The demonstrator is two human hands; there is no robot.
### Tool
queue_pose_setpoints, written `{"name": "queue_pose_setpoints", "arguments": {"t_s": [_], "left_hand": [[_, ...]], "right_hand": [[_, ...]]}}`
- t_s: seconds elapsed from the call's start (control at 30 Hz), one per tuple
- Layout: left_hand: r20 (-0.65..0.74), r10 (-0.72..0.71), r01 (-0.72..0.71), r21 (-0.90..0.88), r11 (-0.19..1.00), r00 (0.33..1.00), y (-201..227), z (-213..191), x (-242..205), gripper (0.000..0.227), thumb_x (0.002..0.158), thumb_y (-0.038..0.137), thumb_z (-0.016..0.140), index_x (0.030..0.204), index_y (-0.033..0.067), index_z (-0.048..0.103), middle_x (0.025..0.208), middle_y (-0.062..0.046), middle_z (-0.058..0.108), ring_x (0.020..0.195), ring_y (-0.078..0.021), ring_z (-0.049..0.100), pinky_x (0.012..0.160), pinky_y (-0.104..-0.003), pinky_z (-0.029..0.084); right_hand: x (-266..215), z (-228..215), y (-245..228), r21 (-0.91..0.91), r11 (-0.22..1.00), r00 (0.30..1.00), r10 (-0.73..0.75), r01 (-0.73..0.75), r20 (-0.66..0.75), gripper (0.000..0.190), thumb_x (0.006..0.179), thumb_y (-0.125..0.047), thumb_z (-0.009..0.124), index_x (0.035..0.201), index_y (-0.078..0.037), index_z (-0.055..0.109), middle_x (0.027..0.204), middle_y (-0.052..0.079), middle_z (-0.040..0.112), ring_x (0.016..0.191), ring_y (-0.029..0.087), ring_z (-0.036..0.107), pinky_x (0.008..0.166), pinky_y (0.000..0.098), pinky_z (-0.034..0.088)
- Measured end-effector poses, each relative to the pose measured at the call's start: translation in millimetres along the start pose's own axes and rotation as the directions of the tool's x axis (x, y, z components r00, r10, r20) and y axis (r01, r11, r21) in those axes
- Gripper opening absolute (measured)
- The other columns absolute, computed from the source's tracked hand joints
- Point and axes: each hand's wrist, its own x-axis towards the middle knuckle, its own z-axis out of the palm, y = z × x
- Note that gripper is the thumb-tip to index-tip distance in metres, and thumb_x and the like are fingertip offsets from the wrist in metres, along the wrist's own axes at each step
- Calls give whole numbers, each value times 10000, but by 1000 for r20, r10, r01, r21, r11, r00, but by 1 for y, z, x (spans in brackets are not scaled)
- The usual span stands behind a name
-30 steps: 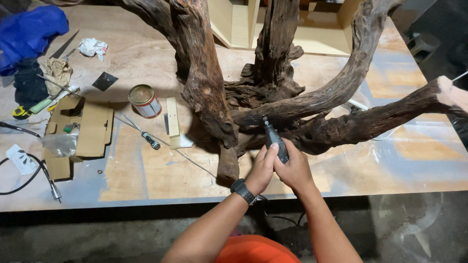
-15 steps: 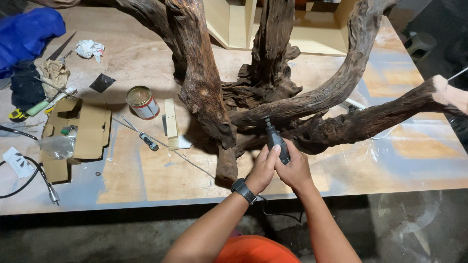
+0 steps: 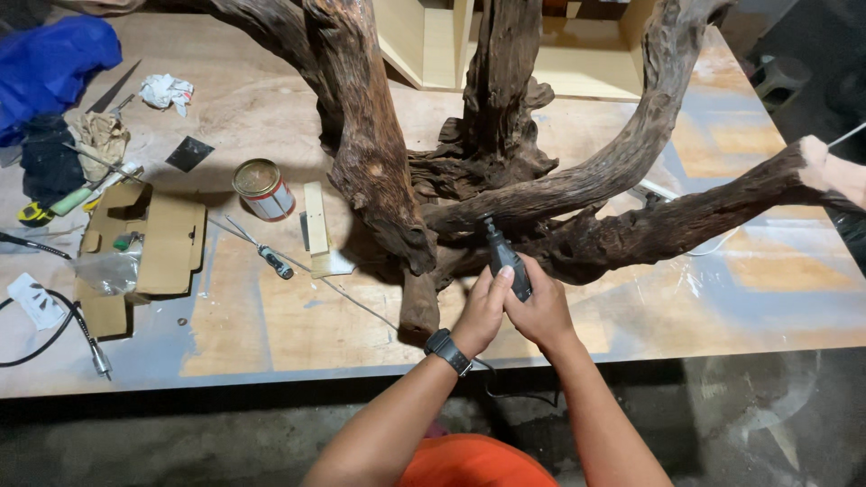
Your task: The person uses a rotary tool to carve and smooth a large piece of driftwood on a workbench. They then remove the tool's bit and replace it with a different attachment.
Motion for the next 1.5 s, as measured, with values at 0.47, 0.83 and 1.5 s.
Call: {"name": "queue_pose_setpoints", "arguments": {"t_s": [0.47,0.83,1.5], "left_hand": [[31,-68,67,5,998,997,-30,-5,5,561,1157,368,621,1596,28,542,1380,-170,696,1206,-204,657,1089,-476,568],[-93,-27,51,263,963,995,-38,7,22,565,1045,378,804,1461,23,664,1261,-218,771,1153,-247,717,982,-461,604],[-142,-29,47,123,991,989,-55,17,27,413,1084,258,767,1457,106,678,1103,-74,800,884,-71,666,818,-246,591]], "right_hand": [[4,4,39,-1,975,975,-223,223,23,525,899,-227,750,1421,-210,696,1028,217,784,1005,475,755,844,600,578],[21,13,69,68,926,928,-369,372,-49,618,931,-263,822,1492,-110,613,1196,194,721,1164,440,712,989,557,570],[35,22,101,43,910,911,-413,413,-10,605,926,-260,822,1476,-127,608,1123,148,692,1113,427,707,970,528,567]]}}
